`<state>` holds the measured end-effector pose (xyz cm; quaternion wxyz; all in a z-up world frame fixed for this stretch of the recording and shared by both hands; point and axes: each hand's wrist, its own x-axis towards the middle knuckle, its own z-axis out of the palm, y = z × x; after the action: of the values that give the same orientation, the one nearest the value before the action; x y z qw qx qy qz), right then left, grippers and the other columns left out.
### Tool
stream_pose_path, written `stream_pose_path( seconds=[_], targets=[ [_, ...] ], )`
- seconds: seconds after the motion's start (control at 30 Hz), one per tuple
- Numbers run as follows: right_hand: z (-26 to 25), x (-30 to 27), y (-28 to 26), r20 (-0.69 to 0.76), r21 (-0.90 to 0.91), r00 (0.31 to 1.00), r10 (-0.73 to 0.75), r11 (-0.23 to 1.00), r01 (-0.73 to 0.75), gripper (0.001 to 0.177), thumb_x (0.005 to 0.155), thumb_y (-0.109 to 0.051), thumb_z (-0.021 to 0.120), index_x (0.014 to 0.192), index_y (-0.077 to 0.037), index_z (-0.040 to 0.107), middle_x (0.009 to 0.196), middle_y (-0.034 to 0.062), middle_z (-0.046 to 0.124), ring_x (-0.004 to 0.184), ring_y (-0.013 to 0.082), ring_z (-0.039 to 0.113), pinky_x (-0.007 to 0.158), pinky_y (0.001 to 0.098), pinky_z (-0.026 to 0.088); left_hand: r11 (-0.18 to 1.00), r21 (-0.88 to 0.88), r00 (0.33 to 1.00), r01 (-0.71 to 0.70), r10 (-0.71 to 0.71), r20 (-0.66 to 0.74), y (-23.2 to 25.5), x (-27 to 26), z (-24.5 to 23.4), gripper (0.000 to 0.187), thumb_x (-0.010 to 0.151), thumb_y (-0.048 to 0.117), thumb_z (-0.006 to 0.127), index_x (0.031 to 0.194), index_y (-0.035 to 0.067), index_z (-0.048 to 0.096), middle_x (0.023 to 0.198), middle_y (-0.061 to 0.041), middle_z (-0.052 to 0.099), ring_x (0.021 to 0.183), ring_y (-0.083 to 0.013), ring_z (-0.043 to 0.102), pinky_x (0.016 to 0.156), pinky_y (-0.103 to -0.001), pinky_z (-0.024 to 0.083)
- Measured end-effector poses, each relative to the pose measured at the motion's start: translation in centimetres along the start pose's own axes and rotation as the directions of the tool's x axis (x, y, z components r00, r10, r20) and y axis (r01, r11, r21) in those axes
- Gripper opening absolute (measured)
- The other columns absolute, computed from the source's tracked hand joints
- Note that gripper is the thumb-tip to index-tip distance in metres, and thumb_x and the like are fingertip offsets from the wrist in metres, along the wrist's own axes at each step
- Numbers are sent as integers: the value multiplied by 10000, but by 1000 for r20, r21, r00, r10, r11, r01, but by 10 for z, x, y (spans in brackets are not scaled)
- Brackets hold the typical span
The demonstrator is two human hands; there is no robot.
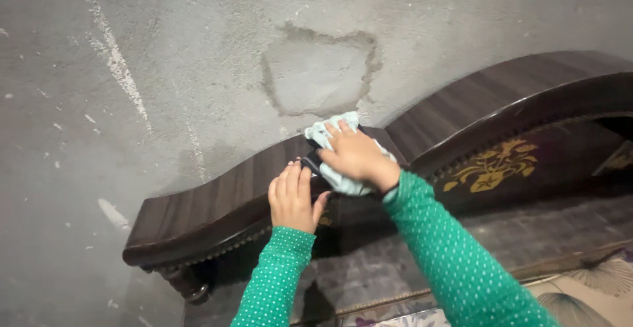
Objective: The person wipes the top surface of a dark wooden headboard with a light-colored cloth. They move the cloth back and forth along the curved edge, covering the entire length of the headboard.
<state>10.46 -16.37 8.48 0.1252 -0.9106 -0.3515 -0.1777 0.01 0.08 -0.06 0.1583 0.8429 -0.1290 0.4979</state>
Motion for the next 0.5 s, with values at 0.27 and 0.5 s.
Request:
stream_pose_path(
  seconds=[0.27,0.5],
  targets=[
    [-23,-70,-32,-93,-55,995,-25,998,20,589,927,-319,544,1444,-37,526,1538,240,457,1426,464,386,1130,545,314,999,-27,999,24,-23,41,2,3,-7,783,674,252,834,1363,16,549,1417,-186,542,1321,-369,504,1084,-533,372],
    [5,-25,77,56,175,964,261,948,-267,716,946,-428,498,1541,-46,390,1532,319,374,1402,436,416,1154,436,359,1000,5,1000,-9,9,-14,-5,1,4,697,814,401,771,1366,34,555,1408,-182,557,1302,-362,517,1059,-530,378]
  ],
)
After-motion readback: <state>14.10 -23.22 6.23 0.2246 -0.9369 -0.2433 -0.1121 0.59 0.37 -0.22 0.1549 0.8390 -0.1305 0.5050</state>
